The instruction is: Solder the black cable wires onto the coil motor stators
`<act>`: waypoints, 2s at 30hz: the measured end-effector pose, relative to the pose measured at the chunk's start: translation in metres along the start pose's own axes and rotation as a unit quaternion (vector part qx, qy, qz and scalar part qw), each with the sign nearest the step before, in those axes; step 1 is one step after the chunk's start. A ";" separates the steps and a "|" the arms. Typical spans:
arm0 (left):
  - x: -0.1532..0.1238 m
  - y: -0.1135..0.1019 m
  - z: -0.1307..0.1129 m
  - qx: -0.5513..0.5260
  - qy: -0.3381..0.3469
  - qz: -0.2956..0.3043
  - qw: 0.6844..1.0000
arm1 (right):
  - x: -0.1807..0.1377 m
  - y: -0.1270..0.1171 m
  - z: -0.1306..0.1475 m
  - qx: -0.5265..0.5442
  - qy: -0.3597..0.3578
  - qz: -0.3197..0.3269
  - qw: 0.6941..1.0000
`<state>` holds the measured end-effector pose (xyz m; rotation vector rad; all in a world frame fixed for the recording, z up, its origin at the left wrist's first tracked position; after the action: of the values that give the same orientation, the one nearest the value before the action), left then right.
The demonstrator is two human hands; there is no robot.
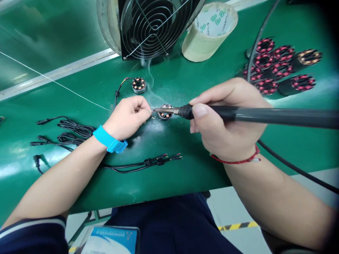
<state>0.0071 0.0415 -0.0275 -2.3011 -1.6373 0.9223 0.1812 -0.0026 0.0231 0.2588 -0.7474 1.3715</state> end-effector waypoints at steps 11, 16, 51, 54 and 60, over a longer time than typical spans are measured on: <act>0.000 -0.002 0.001 -0.002 -0.005 -0.006 1.000 | 0.001 0.000 0.002 0.009 0.000 -0.005 1.000; 0.000 -0.002 0.001 -0.005 0.001 -0.007 1.000 | 0.001 0.000 0.001 0.010 0.012 -0.006 1.000; -0.001 -0.002 -0.006 -0.044 0.037 -0.003 0.998 | -0.003 0.056 -0.032 -0.125 -0.002 0.173 0.977; 0.001 -0.003 -0.002 -0.077 0.026 -0.008 0.997 | -0.003 0.050 -0.024 -0.129 -0.042 0.150 0.979; 0.003 0.001 0.001 -0.100 0.035 0.010 0.994 | -0.007 0.053 -0.007 -0.152 -0.102 0.143 0.973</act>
<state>0.0077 0.0439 -0.0299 -2.4531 -1.7518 0.7014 0.1336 0.0072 -0.0002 0.0492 -1.1896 1.4887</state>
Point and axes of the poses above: each hand's wrist, its own x-axis towards the middle knuckle, its own y-axis out of the palm, z = x × y, the point moved 8 cm from there along x, towards the middle knuckle, and after that the axes turned 6 degrees about -y, right-handed, at the moved point
